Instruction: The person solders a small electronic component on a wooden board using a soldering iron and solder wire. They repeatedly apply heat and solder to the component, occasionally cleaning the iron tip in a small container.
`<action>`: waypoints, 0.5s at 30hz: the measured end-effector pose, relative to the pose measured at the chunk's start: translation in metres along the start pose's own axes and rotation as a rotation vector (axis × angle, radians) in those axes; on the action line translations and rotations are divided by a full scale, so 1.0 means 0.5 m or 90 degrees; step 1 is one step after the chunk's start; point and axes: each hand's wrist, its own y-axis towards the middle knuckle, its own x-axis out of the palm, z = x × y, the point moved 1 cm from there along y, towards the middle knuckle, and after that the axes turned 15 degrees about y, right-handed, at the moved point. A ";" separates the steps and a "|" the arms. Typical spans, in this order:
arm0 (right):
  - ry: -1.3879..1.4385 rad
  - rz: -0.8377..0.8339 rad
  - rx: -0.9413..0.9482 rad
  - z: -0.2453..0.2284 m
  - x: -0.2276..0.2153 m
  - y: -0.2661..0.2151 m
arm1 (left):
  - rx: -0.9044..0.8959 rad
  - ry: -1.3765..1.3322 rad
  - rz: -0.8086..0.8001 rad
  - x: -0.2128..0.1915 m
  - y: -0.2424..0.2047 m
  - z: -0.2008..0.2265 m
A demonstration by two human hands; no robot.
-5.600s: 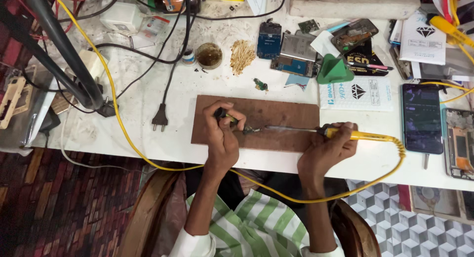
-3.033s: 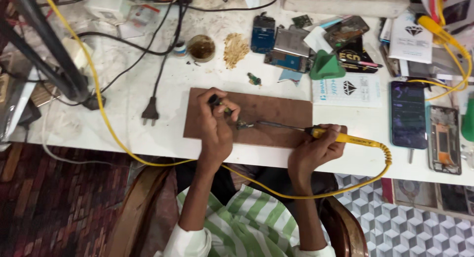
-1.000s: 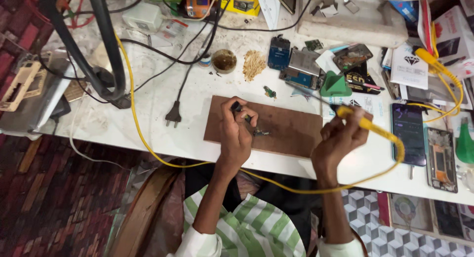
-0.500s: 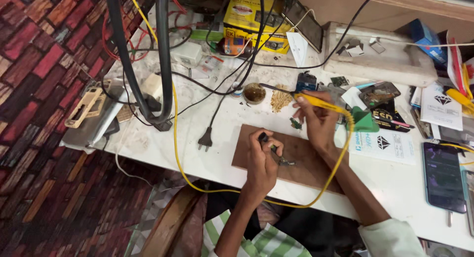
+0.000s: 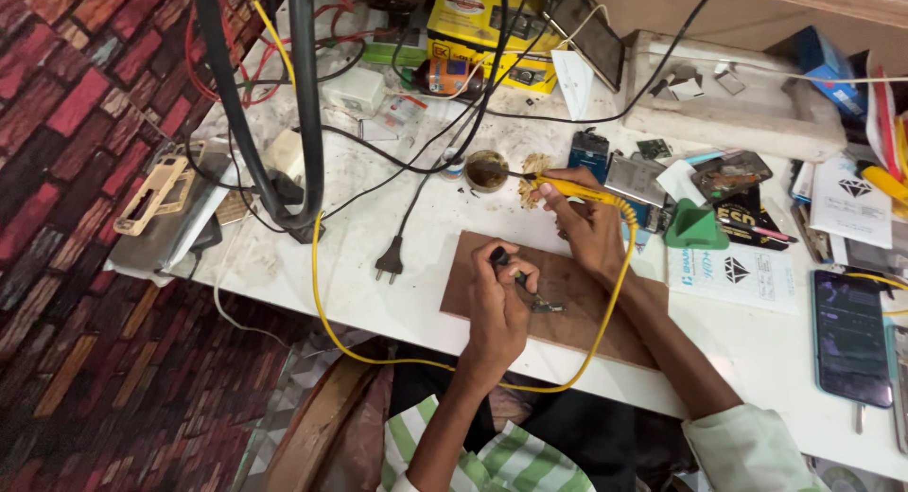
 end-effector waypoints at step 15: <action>0.279 0.140 -0.129 0.016 -0.038 -0.056 | -0.013 0.015 -0.006 -0.004 0.006 0.002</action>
